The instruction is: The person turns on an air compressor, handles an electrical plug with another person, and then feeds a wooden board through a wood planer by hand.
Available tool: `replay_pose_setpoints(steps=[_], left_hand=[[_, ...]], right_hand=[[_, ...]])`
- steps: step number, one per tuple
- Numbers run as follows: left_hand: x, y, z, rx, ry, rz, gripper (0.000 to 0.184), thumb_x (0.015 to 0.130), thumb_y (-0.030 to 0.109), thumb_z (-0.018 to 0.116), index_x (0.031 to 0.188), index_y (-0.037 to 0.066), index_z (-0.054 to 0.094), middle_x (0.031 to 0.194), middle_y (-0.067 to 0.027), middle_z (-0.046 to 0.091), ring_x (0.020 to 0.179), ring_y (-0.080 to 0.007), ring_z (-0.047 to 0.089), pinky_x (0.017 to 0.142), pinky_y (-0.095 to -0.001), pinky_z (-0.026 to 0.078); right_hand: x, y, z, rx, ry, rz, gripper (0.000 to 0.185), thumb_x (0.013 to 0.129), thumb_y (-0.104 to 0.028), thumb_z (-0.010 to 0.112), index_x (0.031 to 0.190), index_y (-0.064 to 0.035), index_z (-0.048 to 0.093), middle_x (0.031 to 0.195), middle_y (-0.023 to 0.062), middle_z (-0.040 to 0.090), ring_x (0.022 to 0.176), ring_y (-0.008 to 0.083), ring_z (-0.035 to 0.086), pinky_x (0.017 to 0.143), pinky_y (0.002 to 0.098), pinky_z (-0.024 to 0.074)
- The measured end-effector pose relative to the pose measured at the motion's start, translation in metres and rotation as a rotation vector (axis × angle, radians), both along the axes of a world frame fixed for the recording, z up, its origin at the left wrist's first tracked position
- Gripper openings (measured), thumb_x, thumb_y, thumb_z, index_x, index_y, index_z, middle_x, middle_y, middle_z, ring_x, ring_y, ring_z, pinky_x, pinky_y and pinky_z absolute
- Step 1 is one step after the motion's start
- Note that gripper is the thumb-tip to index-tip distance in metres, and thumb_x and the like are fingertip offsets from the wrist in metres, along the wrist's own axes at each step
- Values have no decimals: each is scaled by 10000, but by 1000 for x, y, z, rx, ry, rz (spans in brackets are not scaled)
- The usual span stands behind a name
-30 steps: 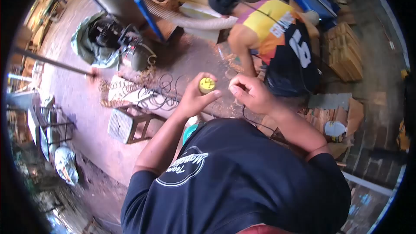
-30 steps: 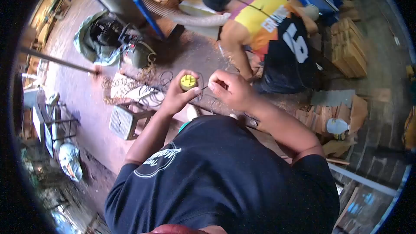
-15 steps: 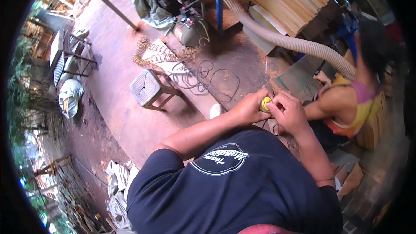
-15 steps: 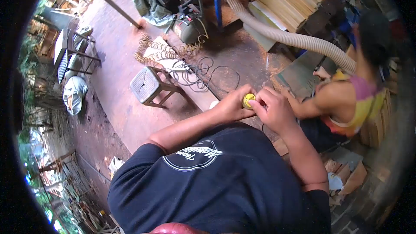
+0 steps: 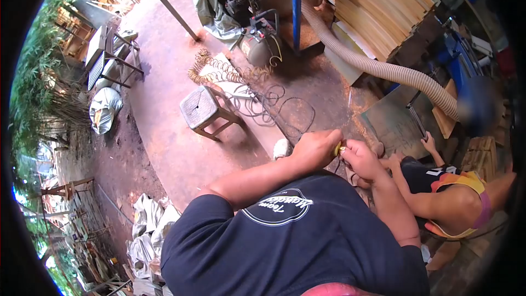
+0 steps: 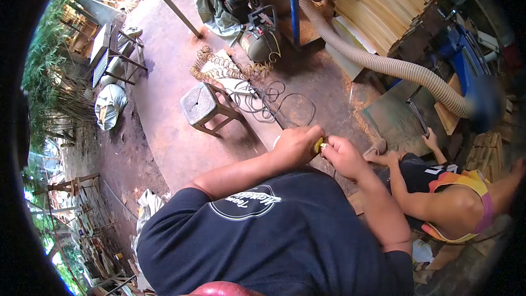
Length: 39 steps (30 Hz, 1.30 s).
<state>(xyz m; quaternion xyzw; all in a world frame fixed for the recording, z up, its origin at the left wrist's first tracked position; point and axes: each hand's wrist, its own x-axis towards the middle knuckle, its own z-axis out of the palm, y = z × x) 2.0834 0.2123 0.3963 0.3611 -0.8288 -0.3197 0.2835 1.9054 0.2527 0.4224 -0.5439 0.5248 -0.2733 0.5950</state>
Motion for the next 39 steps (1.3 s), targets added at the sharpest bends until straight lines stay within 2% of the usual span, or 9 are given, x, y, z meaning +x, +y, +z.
replay_pose_setpoints(steps=[2,6,15,23,27,32,33,36,39], left_hand=[[-1,8,-4,-77,-24,-15,261,711,160,680,914,88,532,757,-127,608,715,-320,625,596,-419,487],[-2,15,-3,-190,-56,-99,265,688,161,669,901,83,531,742,-101,590,699,-288,625,584,-394,492],[-6,20,14,-240,-113,-175,133,756,161,593,840,101,510,672,-88,586,645,-292,627,530,-412,488],[-44,-9,2,-255,-129,-195,135,772,210,622,829,122,537,642,-124,597,601,-322,624,518,-439,487],[-62,-42,11,48,-129,-143,327,719,277,742,979,149,592,762,-192,640,762,-409,627,647,-475,503],[-110,-153,86,6,288,-171,755,707,45,758,1360,-1,382,1208,-140,547,1043,-229,573,854,-318,481],[-127,-185,104,-428,335,-171,832,731,33,749,1429,23,295,1174,-122,544,973,-185,567,827,-281,477],[-163,-247,196,142,483,-224,829,759,63,742,1444,20,277,959,-74,609,763,-126,564,667,-245,476],[-185,-287,263,41,447,-132,820,742,114,736,1436,31,308,817,-21,589,632,-85,512,530,-199,412]], right_hand=[[0,8,2,549,-325,-178,193,940,-175,462,797,-62,524,577,-27,425,457,52,342,413,198,280],[-6,25,-5,695,-456,-168,248,959,-214,458,789,-51,534,563,-44,410,431,47,320,384,207,269],[-3,56,-21,163,-182,-192,276,942,-213,497,720,-67,573,567,-34,469,457,44,392,405,218,294],[-16,39,-16,270,-336,-392,222,908,-122,476,704,-52,527,542,-30,395,436,52,331,403,219,266],[-39,28,-7,153,-595,-373,204,933,-201,485,802,-61,555,600,-32,434,466,46,361,417,209,305],[-74,32,-1,-10,-484,-557,275,975,-308,482,887,-57,549,657,-12,470,515,51,406,441,206,330],[-77,33,-5,-9,-483,-553,275,975,-308,482,887,-57,549,657,-12,470,515,51,406,441,206,330],[-78,41,-25,-44,-360,-628,277,970,-321,494,1001,-52,551,659,0,500,510,61,433,439,215,337],[-74,51,-26,25,-365,-668,297,967,-330,499,1046,-46,540,658,2,509,507,68,451,444,216,350]])
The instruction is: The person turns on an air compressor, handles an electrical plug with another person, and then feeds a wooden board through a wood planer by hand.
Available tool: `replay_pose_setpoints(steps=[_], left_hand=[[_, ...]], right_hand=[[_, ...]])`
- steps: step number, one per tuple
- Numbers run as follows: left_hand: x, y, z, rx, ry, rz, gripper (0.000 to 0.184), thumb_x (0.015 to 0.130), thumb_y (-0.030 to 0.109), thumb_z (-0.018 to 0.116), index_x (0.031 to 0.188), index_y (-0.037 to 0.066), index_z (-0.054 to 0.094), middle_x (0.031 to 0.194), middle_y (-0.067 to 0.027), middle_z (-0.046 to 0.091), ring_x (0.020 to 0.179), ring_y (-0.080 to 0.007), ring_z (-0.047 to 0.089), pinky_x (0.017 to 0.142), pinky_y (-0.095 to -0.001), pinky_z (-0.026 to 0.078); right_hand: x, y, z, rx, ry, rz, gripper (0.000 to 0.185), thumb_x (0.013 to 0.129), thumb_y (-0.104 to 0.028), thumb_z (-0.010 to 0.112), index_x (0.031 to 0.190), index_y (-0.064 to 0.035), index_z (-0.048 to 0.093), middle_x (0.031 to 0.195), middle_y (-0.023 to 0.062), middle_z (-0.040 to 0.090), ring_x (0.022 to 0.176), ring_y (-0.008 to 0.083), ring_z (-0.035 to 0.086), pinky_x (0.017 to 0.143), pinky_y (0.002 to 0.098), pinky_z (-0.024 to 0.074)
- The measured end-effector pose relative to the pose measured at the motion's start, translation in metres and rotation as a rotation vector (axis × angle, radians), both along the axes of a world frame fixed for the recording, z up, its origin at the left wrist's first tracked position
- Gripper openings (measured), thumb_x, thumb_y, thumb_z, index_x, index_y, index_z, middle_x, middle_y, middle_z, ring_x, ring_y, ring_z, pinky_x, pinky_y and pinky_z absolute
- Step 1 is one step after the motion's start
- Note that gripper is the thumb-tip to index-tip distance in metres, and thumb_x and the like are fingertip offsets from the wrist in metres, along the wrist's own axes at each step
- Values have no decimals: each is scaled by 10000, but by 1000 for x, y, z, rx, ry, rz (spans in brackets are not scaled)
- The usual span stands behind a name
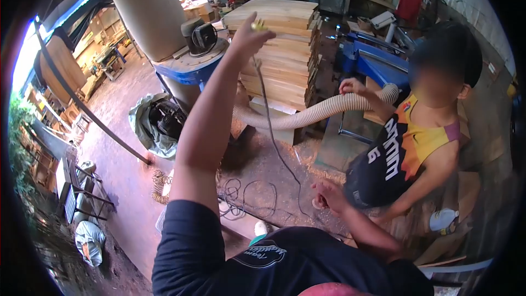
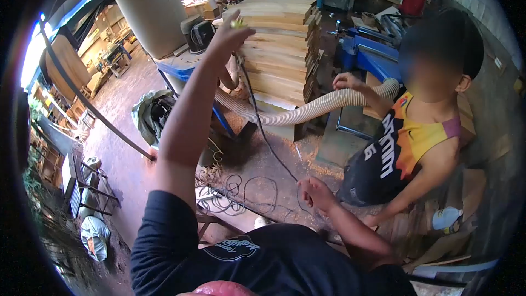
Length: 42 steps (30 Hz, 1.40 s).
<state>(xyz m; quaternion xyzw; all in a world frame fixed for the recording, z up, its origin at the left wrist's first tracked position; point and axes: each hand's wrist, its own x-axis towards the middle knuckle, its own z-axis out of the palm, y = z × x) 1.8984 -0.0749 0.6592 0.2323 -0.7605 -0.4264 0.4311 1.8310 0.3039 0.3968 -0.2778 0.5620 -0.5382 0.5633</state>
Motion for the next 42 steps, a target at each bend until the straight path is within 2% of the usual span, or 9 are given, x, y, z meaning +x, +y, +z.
replay_pose_setpoints(steps=[8,14,20,26,27,32,36,39,42], left_hand=[[13,-4,5,19,-156,-120,549,772,172,699,1277,61,516,736,8,528,639,-92,476,516,-251,393],[104,116,-142,188,-228,-737,260,710,171,712,919,54,611,900,-30,598,851,-126,572,753,-281,464],[120,241,-202,606,-4,-908,235,734,74,723,925,51,589,906,-34,599,852,-101,561,740,-252,457],[178,210,-218,750,496,-634,344,713,221,756,926,108,511,680,49,474,590,-67,436,512,-203,384],[209,170,-247,1098,726,-757,329,772,206,696,1006,107,488,675,58,471,596,-49,438,540,-187,387],[295,118,-273,723,714,-374,242,925,171,531,1132,62,470,806,22,549,626,-45,446,559,-181,393],[315,125,-273,724,554,651,326,941,190,508,1239,59,536,687,60,379,557,-33,325,465,-190,272],[339,131,-316,345,274,684,151,940,220,527,812,146,559,565,84,289,472,-34,259,440,-190,236],[388,142,-384,785,404,524,190,876,235,639,1014,111,600,676,52,493,500,-39,395,422,-189,288]], right_hand=[[15,25,-34,59,34,87,279,962,-237,503,1156,-38,488,731,34,541,570,72,482,486,212,384],[12,26,-65,123,79,172,363,926,-200,565,1241,-52,465,921,53,583,737,99,559,637,244,487],[52,-33,-41,-515,261,476,483,892,-282,625,1271,-45,443,1187,90,531,1079,195,521,950,326,416],[45,-34,-162,127,400,649,264,876,-248,581,950,-4,645,730,58,628,705,168,579,656,349,472],[26,-12,-225,58,70,483,276,862,-269,581,943,-14,647,769,88,653,704,177,589,649,362,480],[-55,134,-242,408,851,69,202,774,-195,611,905,-58,682,799,156,672,726,267,641,667,386,500],[-106,249,-259,610,853,9,216,799,-139,629,969,-13,674,853,207,664,771,290,653,712,391,489],[-112,268,-238,733,985,-43,288,870,-267,591,962,1,640,922,234,638,863,372,623,732,421,469],[-113,250,-269,608,926,61,361,902,-332,531,924,17,621,921,260,631,883,416,615,740,471,466]])
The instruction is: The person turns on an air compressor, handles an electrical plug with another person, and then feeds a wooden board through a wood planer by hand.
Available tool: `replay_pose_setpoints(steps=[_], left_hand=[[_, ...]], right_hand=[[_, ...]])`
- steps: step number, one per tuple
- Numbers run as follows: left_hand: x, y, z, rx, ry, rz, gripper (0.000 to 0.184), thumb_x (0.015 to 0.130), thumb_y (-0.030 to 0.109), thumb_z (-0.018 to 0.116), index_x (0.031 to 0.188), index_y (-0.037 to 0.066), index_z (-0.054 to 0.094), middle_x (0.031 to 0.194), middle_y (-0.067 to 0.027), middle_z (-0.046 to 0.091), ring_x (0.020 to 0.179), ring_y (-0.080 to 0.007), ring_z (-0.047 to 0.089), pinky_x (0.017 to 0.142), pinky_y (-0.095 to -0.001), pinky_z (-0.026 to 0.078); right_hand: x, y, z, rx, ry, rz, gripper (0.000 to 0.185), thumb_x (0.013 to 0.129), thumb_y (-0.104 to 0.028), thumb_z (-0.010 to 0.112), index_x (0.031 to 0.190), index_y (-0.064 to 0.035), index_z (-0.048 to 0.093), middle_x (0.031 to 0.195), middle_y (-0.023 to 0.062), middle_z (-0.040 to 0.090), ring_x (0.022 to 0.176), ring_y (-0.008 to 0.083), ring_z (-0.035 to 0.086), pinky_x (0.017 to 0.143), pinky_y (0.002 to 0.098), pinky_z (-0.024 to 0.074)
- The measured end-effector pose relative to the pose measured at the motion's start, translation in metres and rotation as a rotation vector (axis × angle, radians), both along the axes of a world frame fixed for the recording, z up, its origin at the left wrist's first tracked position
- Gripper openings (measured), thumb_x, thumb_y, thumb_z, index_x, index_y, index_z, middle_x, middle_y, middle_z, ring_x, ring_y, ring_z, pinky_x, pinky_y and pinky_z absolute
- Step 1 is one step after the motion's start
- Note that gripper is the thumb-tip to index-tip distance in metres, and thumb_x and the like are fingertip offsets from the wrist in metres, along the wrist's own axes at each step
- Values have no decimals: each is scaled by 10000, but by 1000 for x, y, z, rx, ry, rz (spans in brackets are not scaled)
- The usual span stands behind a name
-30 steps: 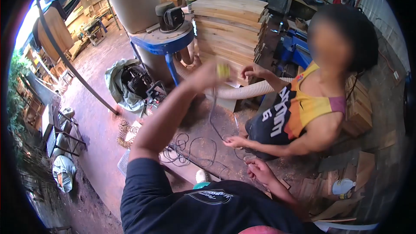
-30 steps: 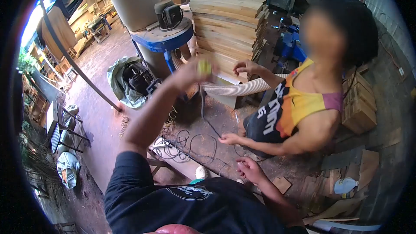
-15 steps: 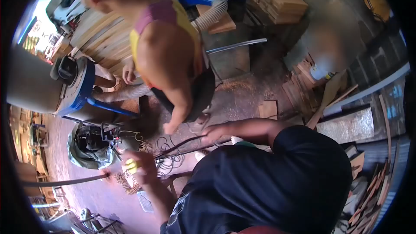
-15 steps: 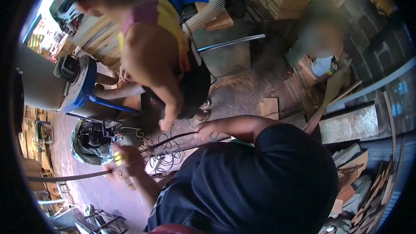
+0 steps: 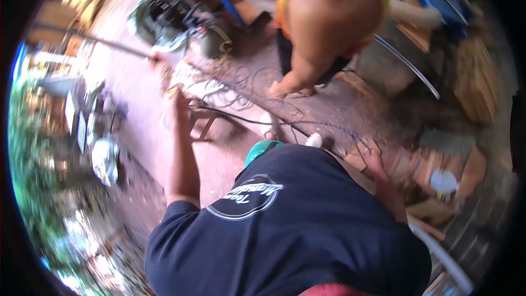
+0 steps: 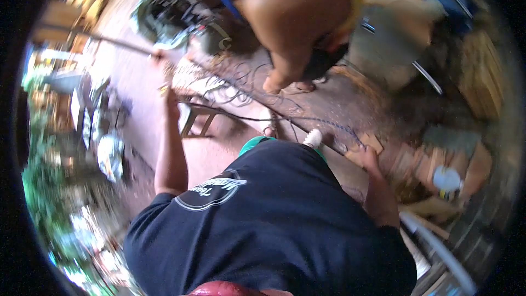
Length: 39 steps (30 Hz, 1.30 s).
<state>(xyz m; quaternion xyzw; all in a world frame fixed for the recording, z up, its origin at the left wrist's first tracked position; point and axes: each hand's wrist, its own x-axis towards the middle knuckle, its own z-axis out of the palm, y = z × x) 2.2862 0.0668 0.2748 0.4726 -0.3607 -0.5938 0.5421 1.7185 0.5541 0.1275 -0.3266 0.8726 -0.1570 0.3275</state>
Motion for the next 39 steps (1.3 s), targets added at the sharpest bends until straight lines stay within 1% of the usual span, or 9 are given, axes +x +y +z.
replay_pose_setpoints(steps=[2,6,10,14,18,21,26,30,39], left_hand=[[-4,37,-25,160,-269,32,215,816,182,716,964,87,591,722,26,534,566,-55,459,472,-209,362],[-46,133,-10,150,-712,-16,282,772,199,758,958,55,602,793,-7,597,716,-98,558,657,-255,472],[-37,202,-8,65,-849,-50,298,759,257,780,873,63,585,724,0,565,662,-88,527,596,-269,455],[-14,224,-3,268,-758,-164,327,751,270,784,894,46,594,777,-22,608,660,-91,552,586,-272,467],[1,207,7,152,-79,-202,266,848,213,696,1030,68,570,948,-69,663,857,-145,635,770,-267,513],[24,178,-2,88,164,-317,336,860,209,674,1129,65,533,1064,-113,636,965,-186,614,829,-322,503],[81,121,-12,106,398,-601,455,818,337,698,1155,83,528,1156,-141,600,1106,-259,568,903,-418,466],[174,66,-51,29,438,-456,361,793,298,716,1022,79,544,806,1,514,734,-132,518,748,-321,482],[475,12,-20,-476,377,247,216,892,298,601,976,127,498,766,28,508,552,-49,385,444,-192,303]], right_hand=[[23,-48,3,-9,-18,264,347,899,-308,538,892,36,583,817,233,618,760,328,620,705,405,476],[105,-160,54,-167,-362,638,304,881,-274,566,976,15,561,933,220,635,897,337,632,757,413,479],[175,-227,124,-189,-647,857,257,902,-237,535,1016,-10,570,893,166,641,830,256,623,733,373,479],[220,-253,162,-303,-817,988,217,925,-201,511,1052,-40,583,714,26,529,652,121,500,619,289,437],[260,-267,176,-179,-867,975,232,937,-181,517,1117,-51,587,711,-2,517,649,86,488,607,258,429],[309,-278,174,-159,-836,919,249,935,-184,530,1134,-45,586,765,26,577,713,107,539,660,284,455],[416,-321,135,-287,-637,1130,284,915,-267,528,1135,-98,584,932,198,634,870,357,615,786,415,467],[536,-365,75,-343,-470,1048,286,905,-273,552,1114,-85,606,821,151,645,773,300,636,715,417,477],[550,-400,-15,-253,-132,918,142,846,-212,576,861,-74,610,789,175,620,729,321,604,661,413,468]])
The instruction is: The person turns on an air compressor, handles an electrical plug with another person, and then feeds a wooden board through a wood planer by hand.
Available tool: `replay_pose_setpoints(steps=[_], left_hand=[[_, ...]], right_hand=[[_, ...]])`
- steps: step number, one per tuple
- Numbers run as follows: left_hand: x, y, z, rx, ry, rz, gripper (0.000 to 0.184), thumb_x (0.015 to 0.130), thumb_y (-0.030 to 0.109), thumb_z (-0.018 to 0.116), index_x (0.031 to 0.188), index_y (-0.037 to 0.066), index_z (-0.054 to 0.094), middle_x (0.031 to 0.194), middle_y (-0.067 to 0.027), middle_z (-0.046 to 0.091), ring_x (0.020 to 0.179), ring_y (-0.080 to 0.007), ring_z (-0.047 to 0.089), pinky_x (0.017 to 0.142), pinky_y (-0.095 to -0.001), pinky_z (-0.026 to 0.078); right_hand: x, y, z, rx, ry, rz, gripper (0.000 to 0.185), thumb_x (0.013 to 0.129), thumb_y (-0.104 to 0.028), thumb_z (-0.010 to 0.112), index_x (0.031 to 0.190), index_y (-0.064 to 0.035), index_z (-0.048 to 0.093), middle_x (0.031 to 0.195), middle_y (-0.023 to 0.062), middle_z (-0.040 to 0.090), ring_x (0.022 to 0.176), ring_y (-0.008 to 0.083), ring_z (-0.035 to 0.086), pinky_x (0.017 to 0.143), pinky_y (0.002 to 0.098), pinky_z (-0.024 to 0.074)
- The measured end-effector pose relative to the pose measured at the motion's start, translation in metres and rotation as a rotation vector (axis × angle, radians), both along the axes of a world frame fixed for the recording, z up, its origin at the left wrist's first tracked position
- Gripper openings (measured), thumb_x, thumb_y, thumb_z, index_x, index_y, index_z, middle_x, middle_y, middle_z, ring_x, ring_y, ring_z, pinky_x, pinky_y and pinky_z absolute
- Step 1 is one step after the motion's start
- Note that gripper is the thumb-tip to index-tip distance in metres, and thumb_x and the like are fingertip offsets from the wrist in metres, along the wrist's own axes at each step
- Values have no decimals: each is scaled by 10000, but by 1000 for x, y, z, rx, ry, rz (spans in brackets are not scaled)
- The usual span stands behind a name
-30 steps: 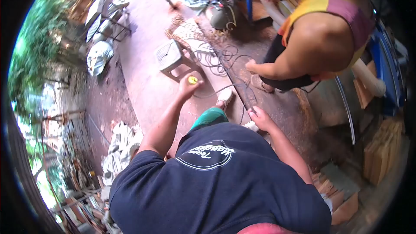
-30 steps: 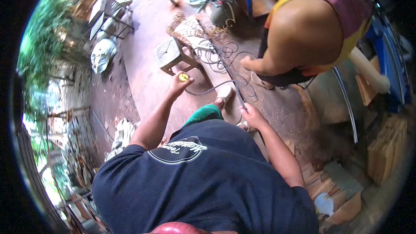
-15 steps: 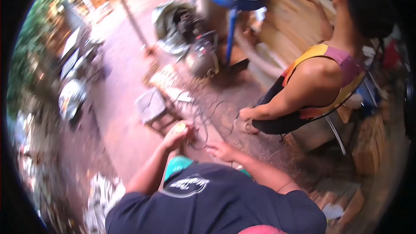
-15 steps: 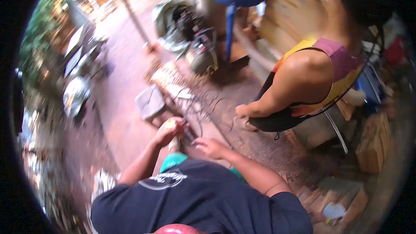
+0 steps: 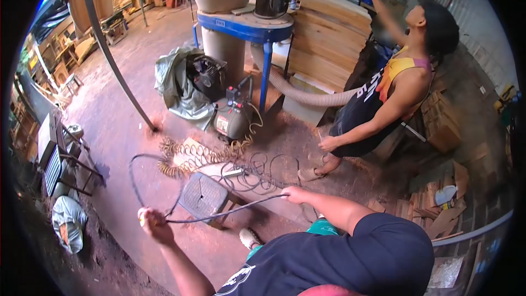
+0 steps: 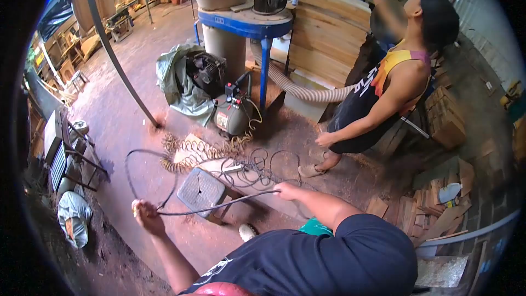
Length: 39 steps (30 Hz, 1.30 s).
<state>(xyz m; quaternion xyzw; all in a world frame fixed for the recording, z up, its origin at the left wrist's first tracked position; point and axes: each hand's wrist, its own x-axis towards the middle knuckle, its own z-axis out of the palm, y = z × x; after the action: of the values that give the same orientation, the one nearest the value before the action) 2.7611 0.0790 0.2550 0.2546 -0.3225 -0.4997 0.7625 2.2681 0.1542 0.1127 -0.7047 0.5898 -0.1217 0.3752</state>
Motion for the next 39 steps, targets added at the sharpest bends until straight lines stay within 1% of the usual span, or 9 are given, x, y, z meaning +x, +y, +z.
replay_pose_setpoints(steps=[6,13,16,20,21,23,29,35,39], left_hand=[[55,-8,-6,95,115,238,149,901,237,590,886,120,498,677,48,467,502,-28,354,421,-185,268],[19,-45,-60,313,-65,-14,123,849,139,650,900,119,540,634,56,471,476,-31,376,423,-190,280],[-3,-65,-85,413,-479,-33,146,815,99,693,857,112,554,647,58,484,504,-33,401,452,-196,299],[-23,-91,-122,225,-919,-16,218,749,142,762,803,34,580,721,-36,592,673,-117,557,634,-275,469],[-28,-96,-126,213,-909,-21,218,749,142,762,803,34,580,721,-36,592,673,-117,557,634,-275,469],[-34,-101,-132,278,-1165,22,296,706,241,781,824,42,597,749,-130,638,692,-259,626,656,-362,493],[-43,-121,-167,405,-1556,10,427,687,358,772,926,58,584,915,-172,636,904,-349,607,781,-436,478],[-40,-144,-243,630,-1629,-167,612,628,401,804,1076,43,590,1104,-174,600,1024,-350,577,878,-432,463],[-42,-149,-280,783,-1406,-368,700,613,401,825,1139,9,580,1071,-203,636,987,-339,613,875,-415,477]], right_hand=[[-87,41,-8,-3,330,-313,139,738,-79,570,849,-91,652,787,151,650,718,304,620,646,406,472],[-70,48,25,30,310,-500,152,792,-198,635,888,-84,670,846,174,663,806,316,648,710,413,496],[-43,40,14,-64,248,-406,212,814,-237,632,922,-57,658,869,191,656,830,335,639,733,417,494],[-13,32,5,-92,218,-183,264,845,-270,612,949,-29,633,879,195,650,837,345,632,740,419,491],[-8,30,2,-79,233,-168,261,854,-275,604,939,-29,628,857,182,654,815,331,637,730,415,491],[9,27,23,38,199,-202,254,864,-276,595,930,-33,621,826,163,653,775,308,639,709,410,488],[46,29,31,114,74,-193,220,900,-258,566,906,-41,595,710,103,621,651,239,615,631,391,473],[69,43,7,199,-13,-121,198,913,-211,530,969,-27,578,726,102,617,657,215,614,639,374,475],[69,50,-6,271,34,-140,195,908,-168,519,1023,-17,566,771,113,628,684,199,628,662,371,480]])
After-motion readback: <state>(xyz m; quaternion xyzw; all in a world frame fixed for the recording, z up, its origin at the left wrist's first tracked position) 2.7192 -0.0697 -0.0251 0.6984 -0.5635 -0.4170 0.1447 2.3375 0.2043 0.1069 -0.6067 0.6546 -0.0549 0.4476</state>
